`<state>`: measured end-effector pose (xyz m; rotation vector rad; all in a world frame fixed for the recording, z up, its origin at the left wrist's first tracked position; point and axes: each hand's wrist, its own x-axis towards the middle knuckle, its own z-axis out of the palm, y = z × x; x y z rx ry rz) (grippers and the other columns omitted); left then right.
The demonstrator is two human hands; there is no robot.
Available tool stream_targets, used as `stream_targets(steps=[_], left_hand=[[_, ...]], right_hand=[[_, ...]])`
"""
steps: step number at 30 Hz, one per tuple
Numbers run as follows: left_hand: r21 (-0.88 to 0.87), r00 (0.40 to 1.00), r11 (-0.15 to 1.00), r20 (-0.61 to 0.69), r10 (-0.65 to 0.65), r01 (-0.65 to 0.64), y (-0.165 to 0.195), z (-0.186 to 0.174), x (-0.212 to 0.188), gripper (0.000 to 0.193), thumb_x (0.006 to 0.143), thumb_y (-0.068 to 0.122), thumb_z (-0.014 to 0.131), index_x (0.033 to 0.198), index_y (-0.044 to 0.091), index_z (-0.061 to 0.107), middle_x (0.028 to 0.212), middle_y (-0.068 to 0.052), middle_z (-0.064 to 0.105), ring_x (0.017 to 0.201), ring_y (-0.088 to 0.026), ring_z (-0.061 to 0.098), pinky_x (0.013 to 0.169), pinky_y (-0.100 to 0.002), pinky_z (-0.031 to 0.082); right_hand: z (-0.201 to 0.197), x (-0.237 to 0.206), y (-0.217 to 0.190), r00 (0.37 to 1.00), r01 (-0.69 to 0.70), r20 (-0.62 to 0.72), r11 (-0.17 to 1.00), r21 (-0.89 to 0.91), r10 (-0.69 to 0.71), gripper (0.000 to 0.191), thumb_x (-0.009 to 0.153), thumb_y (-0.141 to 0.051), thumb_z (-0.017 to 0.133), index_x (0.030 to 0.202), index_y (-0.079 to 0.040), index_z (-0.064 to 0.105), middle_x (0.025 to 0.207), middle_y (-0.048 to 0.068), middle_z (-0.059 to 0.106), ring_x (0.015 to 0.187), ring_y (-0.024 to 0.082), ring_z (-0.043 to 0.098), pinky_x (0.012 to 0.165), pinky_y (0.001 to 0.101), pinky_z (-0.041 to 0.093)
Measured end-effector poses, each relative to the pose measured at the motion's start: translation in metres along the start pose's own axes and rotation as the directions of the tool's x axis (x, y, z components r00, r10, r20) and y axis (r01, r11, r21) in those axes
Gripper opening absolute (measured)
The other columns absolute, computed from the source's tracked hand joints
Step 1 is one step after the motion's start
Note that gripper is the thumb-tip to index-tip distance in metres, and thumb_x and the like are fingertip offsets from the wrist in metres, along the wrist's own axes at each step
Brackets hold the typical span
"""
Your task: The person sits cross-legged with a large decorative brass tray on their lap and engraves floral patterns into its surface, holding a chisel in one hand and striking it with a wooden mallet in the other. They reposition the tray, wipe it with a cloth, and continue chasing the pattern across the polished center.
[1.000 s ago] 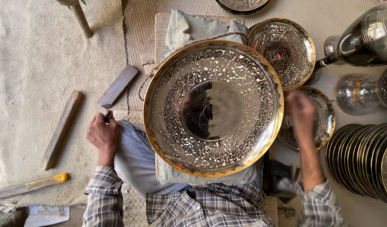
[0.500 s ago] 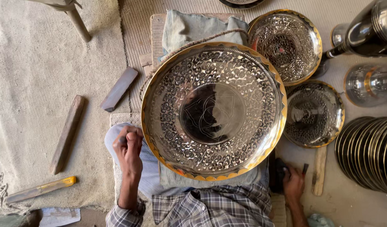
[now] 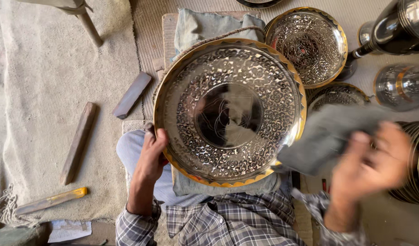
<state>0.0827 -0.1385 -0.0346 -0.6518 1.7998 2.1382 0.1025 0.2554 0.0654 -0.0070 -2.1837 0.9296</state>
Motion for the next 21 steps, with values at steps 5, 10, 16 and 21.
stream_targets(steps=[5,10,16,21], left_hand=[[-0.106,0.998,0.994,0.069,-0.016,0.023,-0.005,0.007,-0.003,0.032,0.111,0.037,0.051,0.130,0.012,0.052,0.098,-0.005,0.050,0.078,-0.016,0.042,0.060,-0.031,0.036],[0.578,0.609,0.354,0.334,0.720,-0.735,-0.018,0.023,-0.005,0.042,0.121,0.031,0.028,0.145,0.000,0.045,0.119,-0.014,0.050,0.108,-0.022,0.044,0.095,-0.037,0.042],[0.183,0.799,0.777,0.147,0.583,-0.602,-0.026,0.050,-0.023,0.055,0.114,0.032,0.022,0.150,-0.003,0.044,0.130,-0.016,0.058,0.115,-0.025,0.054,0.101,-0.039,0.046],[0.297,0.815,0.762,0.137,0.562,-0.575,-0.030,0.047,-0.038,0.065,0.112,0.043,0.026,0.155,-0.002,0.044,0.131,-0.014,0.060,0.114,-0.025,0.052,0.103,-0.039,0.040]], right_hand=[[0.090,-0.001,-0.040,0.845,0.419,0.461,0.872,-0.252,-0.273,0.061,0.070,-0.045,0.090,0.121,-0.016,0.076,0.121,0.015,0.054,0.107,0.032,0.054,0.080,0.0414,0.056],[0.100,-0.007,-0.016,0.886,0.351,0.419,0.879,-0.322,-0.200,0.051,0.086,-0.024,0.091,0.133,-0.012,0.077,0.115,0.012,0.056,0.102,0.030,0.052,0.078,0.0415,0.051],[0.119,0.018,0.007,0.913,0.375,0.277,0.883,-0.283,-0.299,0.032,0.098,0.004,0.081,0.129,0.000,0.076,0.111,0.011,0.060,0.099,0.027,0.062,0.072,0.0374,0.051],[0.134,0.053,-0.022,0.908,0.416,0.128,0.897,-0.151,-0.400,0.023,0.101,0.012,0.073,0.122,0.003,0.072,0.112,0.013,0.060,0.099,0.027,0.066,0.076,0.0398,0.056]])
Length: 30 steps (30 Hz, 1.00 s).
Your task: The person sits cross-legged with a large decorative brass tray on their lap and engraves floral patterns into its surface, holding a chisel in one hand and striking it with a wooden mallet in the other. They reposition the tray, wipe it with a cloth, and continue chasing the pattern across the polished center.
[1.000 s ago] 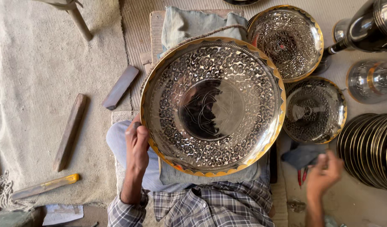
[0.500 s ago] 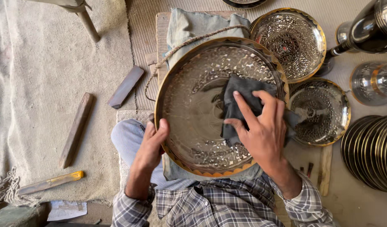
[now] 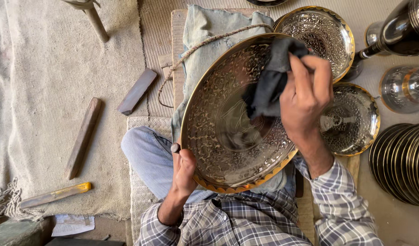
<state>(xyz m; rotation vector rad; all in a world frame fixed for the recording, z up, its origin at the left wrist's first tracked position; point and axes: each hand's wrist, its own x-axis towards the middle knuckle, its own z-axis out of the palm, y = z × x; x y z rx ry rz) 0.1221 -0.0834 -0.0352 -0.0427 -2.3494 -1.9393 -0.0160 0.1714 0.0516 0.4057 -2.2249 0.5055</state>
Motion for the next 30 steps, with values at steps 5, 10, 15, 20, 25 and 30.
stream_targets(steps=[5,10,15,20,25,30], left_hand=[[-0.329,0.988,0.936,0.047,0.149,-0.126,0.026,0.006,-0.002,0.084,0.109,0.066,0.040,0.158,-0.002,0.043,0.143,-0.015,0.059,0.133,-0.024,0.055,0.112,-0.038,0.045],[-0.473,0.991,0.877,0.055,0.123,-0.083,0.066,0.008,0.004,0.101,0.099,0.075,0.056,0.156,-0.007,0.042,0.146,-0.018,0.055,0.140,-0.027,0.051,0.121,-0.042,0.042],[-0.457,0.989,0.883,0.050,0.142,-0.104,0.089,0.004,0.005,0.105,0.096,0.078,0.059,0.157,-0.005,0.044,0.160,-0.020,0.049,0.151,-0.030,0.048,0.129,-0.045,0.039],[-0.489,0.989,0.869,0.071,0.128,-0.077,0.092,0.000,0.008,0.107,0.093,0.077,0.065,0.157,-0.006,0.041,0.158,-0.021,0.049,0.151,-0.033,0.047,0.130,-0.051,0.038],[-0.496,0.992,0.865,0.047,0.115,-0.076,0.086,-0.003,0.003,0.110,0.092,0.081,0.061,0.156,-0.005,0.037,0.157,-0.019,0.048,0.149,-0.029,0.047,0.129,-0.048,0.039],[-0.486,0.992,0.866,-0.022,0.121,-0.117,0.068,-0.005,-0.008,0.102,0.090,0.080,0.061,0.144,-0.006,0.048,0.138,-0.018,0.061,0.132,-0.025,0.059,0.114,-0.043,0.050]], right_hand=[[-0.002,0.023,-0.043,0.948,0.314,-0.131,0.918,0.242,-0.290,0.014,0.097,-0.011,0.071,0.109,-0.004,0.066,0.110,0.012,0.062,0.098,0.027,0.065,0.077,0.0424,0.059],[-0.024,-0.033,-0.078,0.766,0.577,-0.064,0.641,0.506,-0.639,0.019,0.095,-0.023,0.082,0.099,-0.019,0.064,0.103,0.006,0.062,0.092,0.019,0.066,0.066,0.0259,0.061],[-0.073,-0.057,-0.023,0.409,0.576,0.342,0.531,0.622,-0.846,0.016,0.083,-0.019,0.078,0.096,-0.018,0.069,0.108,0.006,0.067,0.090,0.019,0.067,0.066,0.0327,0.059],[-0.118,0.022,0.040,0.289,0.763,0.868,0.644,0.046,-0.404,0.029,0.080,-0.018,0.078,0.108,-0.021,0.080,0.112,0.004,0.067,0.098,0.021,0.065,0.072,0.0368,0.055],[-0.107,0.063,0.013,0.654,0.748,0.045,0.654,0.112,-0.755,0.021,0.088,-0.021,0.083,0.108,-0.023,0.080,0.100,0.002,0.063,0.089,0.023,0.065,0.071,0.0389,0.061],[-0.029,0.036,-0.025,0.609,0.787,-0.138,0.617,-0.021,-0.781,0.039,0.098,-0.032,0.078,0.134,-0.025,0.066,0.122,0.002,0.054,0.117,0.024,0.055,0.094,0.0465,0.059]])
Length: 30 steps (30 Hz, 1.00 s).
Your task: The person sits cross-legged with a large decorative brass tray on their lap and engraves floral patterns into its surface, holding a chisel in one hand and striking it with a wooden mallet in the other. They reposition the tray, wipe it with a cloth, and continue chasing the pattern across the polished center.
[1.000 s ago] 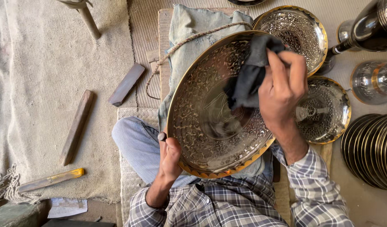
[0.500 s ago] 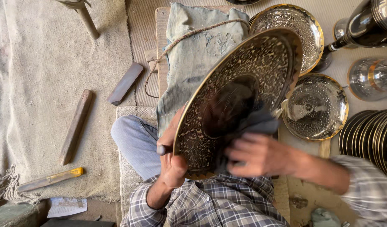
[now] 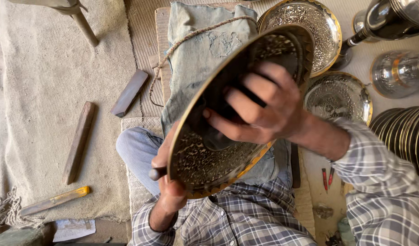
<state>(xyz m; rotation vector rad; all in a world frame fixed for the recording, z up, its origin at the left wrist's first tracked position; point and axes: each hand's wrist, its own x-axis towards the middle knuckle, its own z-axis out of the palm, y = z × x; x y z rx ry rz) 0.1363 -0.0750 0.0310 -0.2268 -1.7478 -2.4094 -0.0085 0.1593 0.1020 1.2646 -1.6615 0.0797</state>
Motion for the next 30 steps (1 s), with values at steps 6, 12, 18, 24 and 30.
stream_targets(steps=[6,12,18,24,30], left_hand=[[-0.233,1.000,0.972,0.015,0.012,-0.008,-0.015,-0.029,-0.021,0.093,0.091,0.065,0.073,0.149,-0.004,0.051,0.133,-0.017,0.067,0.120,-0.027,0.068,0.102,-0.044,0.061],[-0.314,1.000,0.950,0.014,0.017,-0.011,-0.015,-0.041,-0.044,0.091,0.093,0.064,0.070,0.149,-0.004,0.051,0.133,-0.017,0.067,0.120,-0.027,0.067,0.102,-0.043,0.060],[-0.343,1.000,0.939,0.008,0.014,-0.010,-0.015,-0.042,-0.054,0.089,0.095,0.063,0.068,0.150,-0.004,0.050,0.134,-0.016,0.066,0.120,-0.026,0.067,0.102,-0.042,0.060],[-0.350,1.000,0.937,-0.009,-0.001,-0.002,-0.027,-0.033,-0.047,0.087,0.097,0.063,0.065,0.150,-0.004,0.050,0.134,-0.016,0.066,0.120,-0.026,0.067,0.103,-0.042,0.059],[-0.385,0.999,0.923,-0.035,0.003,-0.016,-0.023,-0.037,-0.055,0.085,0.099,0.062,0.063,0.151,-0.004,0.049,0.135,-0.016,0.065,0.120,-0.026,0.066,0.103,-0.041,0.058]], right_hand=[[0.010,-0.072,0.006,0.986,-0.075,0.140,0.994,-0.085,0.086,0.031,0.102,-0.030,0.081,0.128,-0.023,0.064,0.126,0.008,0.054,0.121,0.030,0.054,0.096,0.0494,0.056],[-0.024,-0.094,-0.049,0.762,-0.554,0.336,0.826,-0.106,0.554,0.020,0.087,-0.013,0.081,0.107,-0.015,0.080,0.115,0.011,0.066,0.102,0.029,0.060,0.082,0.0475,0.053],[-0.051,-0.049,-0.125,0.761,-0.638,0.481,0.364,0.678,0.436,0.023,0.077,-0.011,0.066,0.097,-0.007,0.076,0.111,0.013,0.067,0.095,0.023,0.067,0.076,0.0387,0.059],[-0.056,-0.033,-0.021,0.645,-0.764,0.170,0.626,0.153,0.745,0.018,0.100,0.006,0.069,0.118,0.002,0.072,0.121,0.019,0.064,0.106,0.032,0.066,0.080,0.0407,0.059],[-0.030,0.031,-0.058,0.936,-0.350,0.121,0.911,0.217,0.331,0.023,0.083,-0.020,0.078,0.106,-0.022,0.076,0.105,0.004,0.062,0.096,0.026,0.060,0.072,0.0392,0.059]])
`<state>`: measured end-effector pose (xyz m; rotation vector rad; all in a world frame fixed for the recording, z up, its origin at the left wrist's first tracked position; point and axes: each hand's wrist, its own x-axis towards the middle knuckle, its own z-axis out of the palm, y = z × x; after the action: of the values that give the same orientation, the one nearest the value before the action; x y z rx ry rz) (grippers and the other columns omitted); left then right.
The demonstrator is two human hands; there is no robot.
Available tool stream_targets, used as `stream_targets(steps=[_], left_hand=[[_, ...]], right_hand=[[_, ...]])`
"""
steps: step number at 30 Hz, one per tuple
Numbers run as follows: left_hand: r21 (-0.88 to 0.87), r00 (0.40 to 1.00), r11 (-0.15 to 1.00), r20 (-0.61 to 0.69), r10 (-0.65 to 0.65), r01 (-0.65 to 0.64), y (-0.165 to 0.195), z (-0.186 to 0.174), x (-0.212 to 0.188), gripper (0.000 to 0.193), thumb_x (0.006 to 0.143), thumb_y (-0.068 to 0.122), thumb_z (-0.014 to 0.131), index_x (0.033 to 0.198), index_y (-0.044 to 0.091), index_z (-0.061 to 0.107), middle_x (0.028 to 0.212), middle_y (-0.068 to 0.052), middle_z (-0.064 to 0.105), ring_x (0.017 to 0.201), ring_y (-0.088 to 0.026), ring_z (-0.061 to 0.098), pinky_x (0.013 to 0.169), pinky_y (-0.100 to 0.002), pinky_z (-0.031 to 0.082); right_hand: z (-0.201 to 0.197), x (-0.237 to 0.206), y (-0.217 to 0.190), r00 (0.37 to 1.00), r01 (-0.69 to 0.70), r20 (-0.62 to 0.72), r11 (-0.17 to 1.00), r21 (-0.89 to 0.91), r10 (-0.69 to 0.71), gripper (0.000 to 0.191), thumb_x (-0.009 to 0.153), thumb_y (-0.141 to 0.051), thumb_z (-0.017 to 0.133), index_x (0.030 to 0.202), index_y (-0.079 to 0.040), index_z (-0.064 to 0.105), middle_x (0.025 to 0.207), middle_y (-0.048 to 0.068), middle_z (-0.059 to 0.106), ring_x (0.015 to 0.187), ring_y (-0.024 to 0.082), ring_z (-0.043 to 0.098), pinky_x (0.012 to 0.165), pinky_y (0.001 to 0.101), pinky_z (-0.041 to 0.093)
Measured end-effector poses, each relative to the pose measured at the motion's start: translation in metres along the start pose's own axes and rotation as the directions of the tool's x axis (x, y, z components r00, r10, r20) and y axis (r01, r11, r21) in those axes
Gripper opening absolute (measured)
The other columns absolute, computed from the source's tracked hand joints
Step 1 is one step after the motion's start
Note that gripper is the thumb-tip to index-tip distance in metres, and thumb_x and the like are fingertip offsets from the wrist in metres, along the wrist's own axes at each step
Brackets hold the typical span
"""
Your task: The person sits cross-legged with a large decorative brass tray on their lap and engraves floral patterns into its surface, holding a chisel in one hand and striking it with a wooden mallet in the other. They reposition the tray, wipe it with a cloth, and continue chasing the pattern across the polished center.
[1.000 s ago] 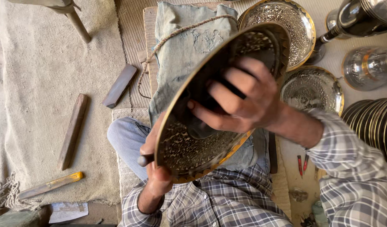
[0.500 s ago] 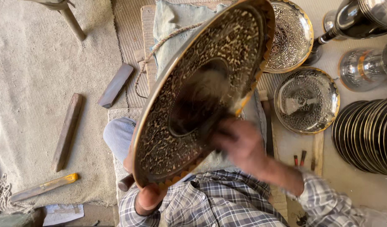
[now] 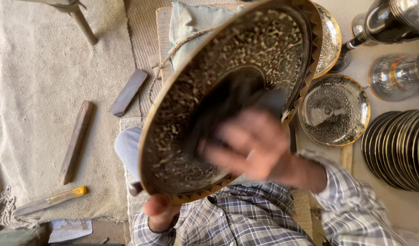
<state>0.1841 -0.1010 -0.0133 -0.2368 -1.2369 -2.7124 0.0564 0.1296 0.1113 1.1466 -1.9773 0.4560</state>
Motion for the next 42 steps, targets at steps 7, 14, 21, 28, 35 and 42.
stream_targets(steps=[7,14,21,28,35,42], left_hand=[[-0.043,0.997,0.998,-0.068,0.038,-0.041,0.008,-0.024,0.009,0.082,0.101,0.061,0.060,0.151,-0.004,0.049,0.135,-0.016,0.065,0.120,-0.025,0.066,0.103,-0.041,0.058],[-0.096,0.998,0.995,-0.050,-0.036,0.031,-0.021,-0.010,0.016,0.080,0.104,0.060,0.057,0.152,-0.004,0.049,0.136,-0.016,0.065,0.120,-0.025,0.066,0.104,-0.040,0.057],[-0.123,0.995,0.992,-0.096,-0.018,0.006,-0.019,-0.025,0.018,0.078,0.106,0.059,0.054,0.152,-0.004,0.048,0.137,-0.015,0.064,0.120,-0.025,0.065,0.104,-0.039,0.056],[-0.109,0.993,0.992,-0.096,-0.068,0.057,-0.019,-0.045,0.053,0.076,0.109,0.058,0.051,0.153,-0.003,0.048,0.137,-0.015,0.064,0.120,-0.024,0.065,0.105,-0.039,0.056],[0.042,0.937,0.972,-0.278,-0.212,0.232,-0.021,-0.060,0.088,0.074,0.110,0.058,0.043,0.153,-0.002,0.045,0.137,-0.014,0.063,0.117,-0.023,0.065,0.101,-0.036,0.056],[-0.013,0.839,0.895,-0.343,-0.422,0.445,-0.022,-0.078,0.095,0.064,0.111,0.052,0.041,0.152,0.003,0.045,0.120,-0.008,0.064,0.096,-0.016,0.064,0.080,-0.031,0.056]], right_hand=[[-0.049,-0.034,0.044,0.815,0.002,0.579,1.000,0.008,-0.006,0.022,0.079,-0.018,0.082,0.101,-0.019,0.081,0.108,0.002,0.073,0.094,0.020,0.067,0.072,0.0382,0.059],[-0.014,0.030,0.042,0.990,0.101,0.105,0.993,-0.067,-0.094,0.016,0.087,-0.026,0.087,0.102,-0.023,0.084,0.105,0.002,0.070,0.094,0.022,0.065,0.071,0.0350,0.059],[0.025,-0.042,-0.009,0.916,0.116,0.314,0.912,0.393,-0.251,0.018,0.084,-0.023,0.081,0.100,-0.017,0.074,0.112,-0.003,0.067,0.103,0.021,0.062,0.089,0.0390,0.057],[-0.078,-0.084,0.057,0.525,-0.073,0.843,0.993,-0.094,0.118,0.040,0.065,-0.010,0.078,0.104,-0.013,0.076,0.111,0.000,0.069,0.103,0.021,0.064,0.082,0.0387,0.051],[-0.084,-0.229,0.070,-0.017,-0.377,0.724,0.666,-0.644,0.690,0.046,0.077,-0.001,0.077,0.116,-0.026,0.079,0.119,-0.011,0.071,0.100,0.015,0.063,0.090,0.0334,0.058],[-0.059,-0.311,0.037,-0.018,-0.595,0.686,0.543,-0.592,0.728,0.038,0.075,-0.002,0.080,0.110,-0.018,0.081,0.114,0.005,0.072,0.106,0.027,0.067,0.090,0.0424,0.057]])
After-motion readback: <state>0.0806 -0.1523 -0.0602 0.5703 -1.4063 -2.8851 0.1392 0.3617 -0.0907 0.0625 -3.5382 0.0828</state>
